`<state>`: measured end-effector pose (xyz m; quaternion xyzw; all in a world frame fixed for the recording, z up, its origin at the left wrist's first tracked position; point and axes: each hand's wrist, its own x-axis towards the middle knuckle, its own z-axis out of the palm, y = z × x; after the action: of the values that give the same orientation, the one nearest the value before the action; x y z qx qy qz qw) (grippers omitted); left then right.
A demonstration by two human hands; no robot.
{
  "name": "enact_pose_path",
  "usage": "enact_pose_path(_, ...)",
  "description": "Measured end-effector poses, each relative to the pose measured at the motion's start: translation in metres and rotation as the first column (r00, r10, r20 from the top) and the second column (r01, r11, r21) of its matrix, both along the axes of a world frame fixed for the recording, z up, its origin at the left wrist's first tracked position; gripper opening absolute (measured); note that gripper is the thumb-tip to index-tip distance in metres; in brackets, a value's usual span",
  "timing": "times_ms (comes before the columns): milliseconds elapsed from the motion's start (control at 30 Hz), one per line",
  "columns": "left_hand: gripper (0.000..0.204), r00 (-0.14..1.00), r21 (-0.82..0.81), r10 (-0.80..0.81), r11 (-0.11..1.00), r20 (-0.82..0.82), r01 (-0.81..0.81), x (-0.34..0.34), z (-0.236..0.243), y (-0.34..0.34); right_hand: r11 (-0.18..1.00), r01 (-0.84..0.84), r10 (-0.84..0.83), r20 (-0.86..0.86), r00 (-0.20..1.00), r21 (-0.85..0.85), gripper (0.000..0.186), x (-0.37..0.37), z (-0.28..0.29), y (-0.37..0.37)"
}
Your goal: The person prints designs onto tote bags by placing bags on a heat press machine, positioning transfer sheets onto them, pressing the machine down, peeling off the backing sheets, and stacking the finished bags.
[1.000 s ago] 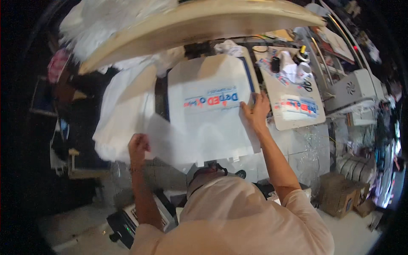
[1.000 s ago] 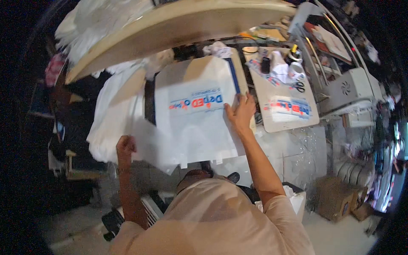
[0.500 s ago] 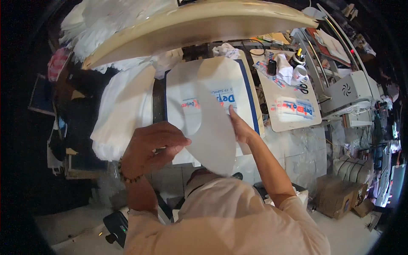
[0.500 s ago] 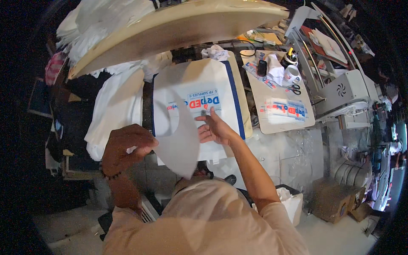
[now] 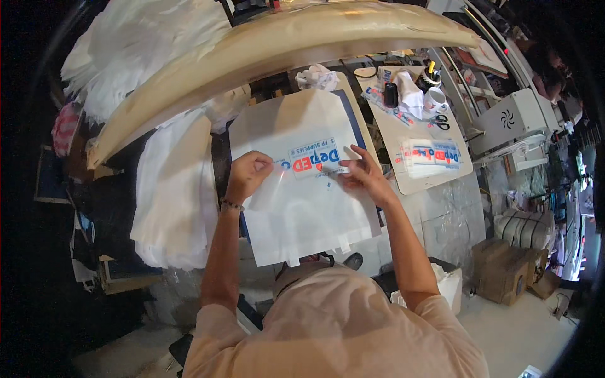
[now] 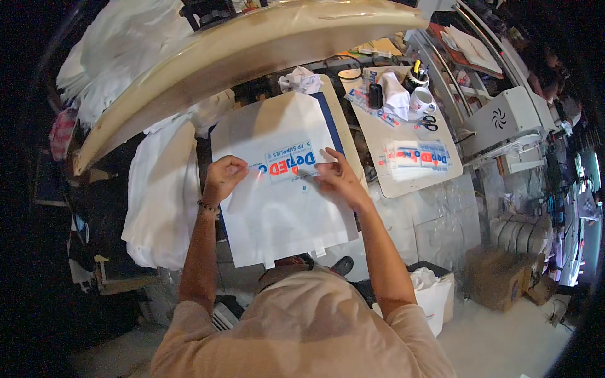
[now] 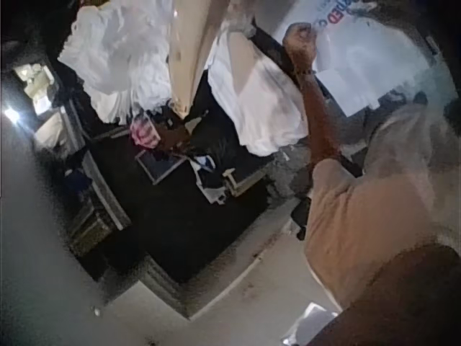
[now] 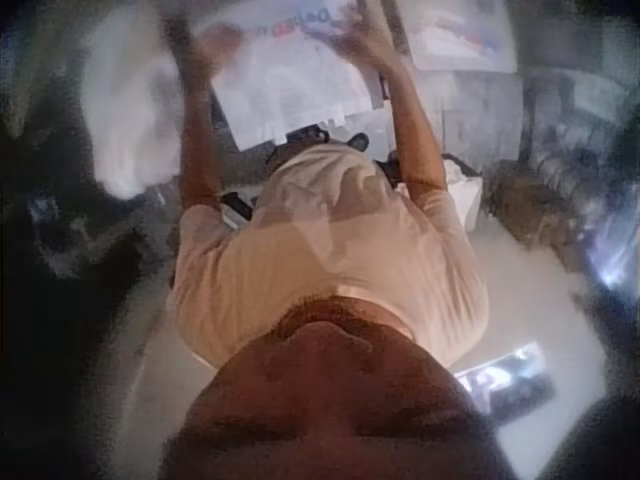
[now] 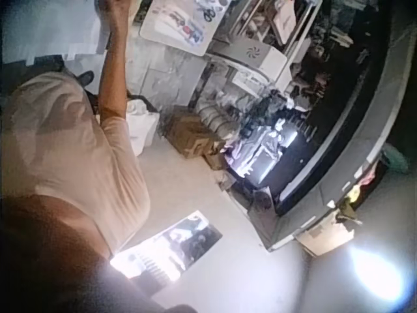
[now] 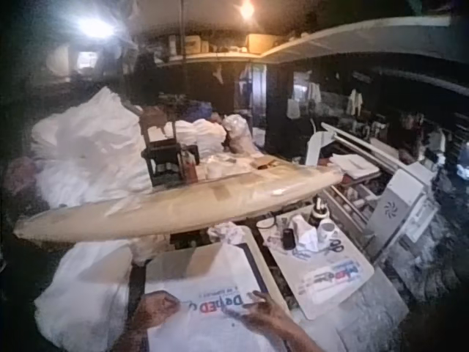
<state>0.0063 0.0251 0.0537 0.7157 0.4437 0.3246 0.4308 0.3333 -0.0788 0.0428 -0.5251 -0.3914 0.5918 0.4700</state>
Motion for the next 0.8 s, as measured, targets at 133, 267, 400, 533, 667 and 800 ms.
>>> enact_pose_path(133, 0.014, 0.988, -0.108, 0.125, 0.987, 0.088, -0.115, -0.015, -0.017, 0.009, 0.983, 0.104, -0.157, 0.411, 0.898, 0.148, 0.084, -0.03, 0.001, -0.008)
enact_pose_path(267, 0.015, 0.962, -0.109, 0.177, 0.982, 0.209, -0.157, -0.03, -0.037, 0.015, 0.912, -0.037, -0.292, 0.708, 0.643, 0.409, 0.06, -0.048, 0.001, -0.021)
enact_pose_path(400, 0.017, 0.947, -0.204, 0.28, 0.947, 0.157, -0.247, -0.02, -0.034, 0.011, 0.852, -0.152, -0.379, 0.791, 0.481, 0.501, 0.047, -0.059, 0.004, -0.018)
enact_pose_path(533, 0.02, 0.942, -0.287, 0.295, 0.927, 0.161, -0.242, -0.016, -0.039, 0.01, 0.86, -0.172, -0.379, 0.827, 0.416, 0.481, 0.052, -0.057, -0.011, -0.009)
enact_pose_path(667, 0.02, 0.94, -0.264, 0.26, 0.944, 0.222, -0.199, -0.015, -0.049, 0.013, 0.849, -0.208, -0.385, 0.837, 0.388, 0.486, 0.05, -0.05, -0.011, 0.0)
enact_pose_path(800, 0.021, 0.943, -0.218, 0.246, 0.956, 0.226, -0.197, -0.015, -0.053, 0.016, 0.876, -0.227, -0.327, 0.871, 0.368, 0.425, 0.051, -0.047, -0.016, 0.002)
